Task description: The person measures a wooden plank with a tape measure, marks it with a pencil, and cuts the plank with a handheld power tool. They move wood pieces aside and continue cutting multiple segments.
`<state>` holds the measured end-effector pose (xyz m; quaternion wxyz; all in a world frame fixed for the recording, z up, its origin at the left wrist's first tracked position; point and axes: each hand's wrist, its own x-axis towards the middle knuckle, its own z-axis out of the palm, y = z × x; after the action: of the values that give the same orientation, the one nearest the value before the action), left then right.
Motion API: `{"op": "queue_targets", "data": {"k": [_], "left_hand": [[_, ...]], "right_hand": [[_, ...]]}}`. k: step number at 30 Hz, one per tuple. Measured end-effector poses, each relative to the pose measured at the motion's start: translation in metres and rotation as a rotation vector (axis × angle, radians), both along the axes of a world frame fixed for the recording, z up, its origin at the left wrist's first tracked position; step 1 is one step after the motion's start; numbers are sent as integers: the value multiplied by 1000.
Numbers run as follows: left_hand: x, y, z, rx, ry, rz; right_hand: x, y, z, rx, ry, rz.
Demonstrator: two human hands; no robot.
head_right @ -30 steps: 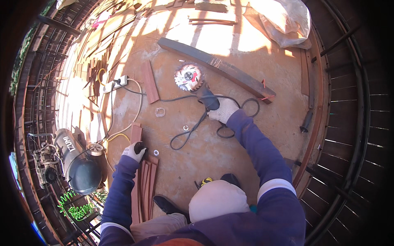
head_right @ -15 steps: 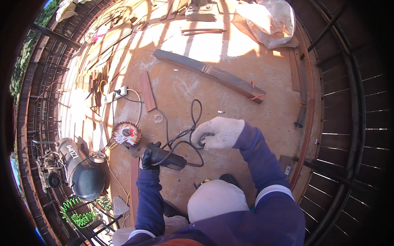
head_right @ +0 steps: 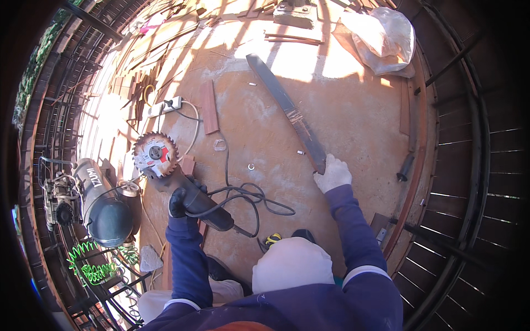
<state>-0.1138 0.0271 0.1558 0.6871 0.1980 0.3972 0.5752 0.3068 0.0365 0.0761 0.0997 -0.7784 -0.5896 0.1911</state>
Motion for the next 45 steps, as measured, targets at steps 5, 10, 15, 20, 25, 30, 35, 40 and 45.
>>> {"op": "queue_targets", "data": {"k": [5,10,15,20,25,30,35,40,45], "left_hand": [[26,-1,-4,61,8,-114],[68,1,-21,59,186,-417],[147,-4,-39,281,699,-340],[149,-27,-30,182,998,-439],[144,-22,3,200,1242,-705],[135,-9,11,280,1230,-1065],[119,-41,-20,41,1047,-1245],[118,-42,-66,-46,500,-808],[132,-15,-14,23,677,-645]], "right_hand": [[-19,-53,34,161,122,53],[-84,-16,77,303,907,335],[-109,-12,3,-338,1960,-166],[-106,-32,-7,-348,2200,-237],[-104,-29,18,-138,2153,-51],[-92,-39,23,-41,1994,-154],[-79,-30,25,-12,2080,-394],[-110,-17,64,-88,1988,-415],[-125,-7,44,2,1574,-68]]}}
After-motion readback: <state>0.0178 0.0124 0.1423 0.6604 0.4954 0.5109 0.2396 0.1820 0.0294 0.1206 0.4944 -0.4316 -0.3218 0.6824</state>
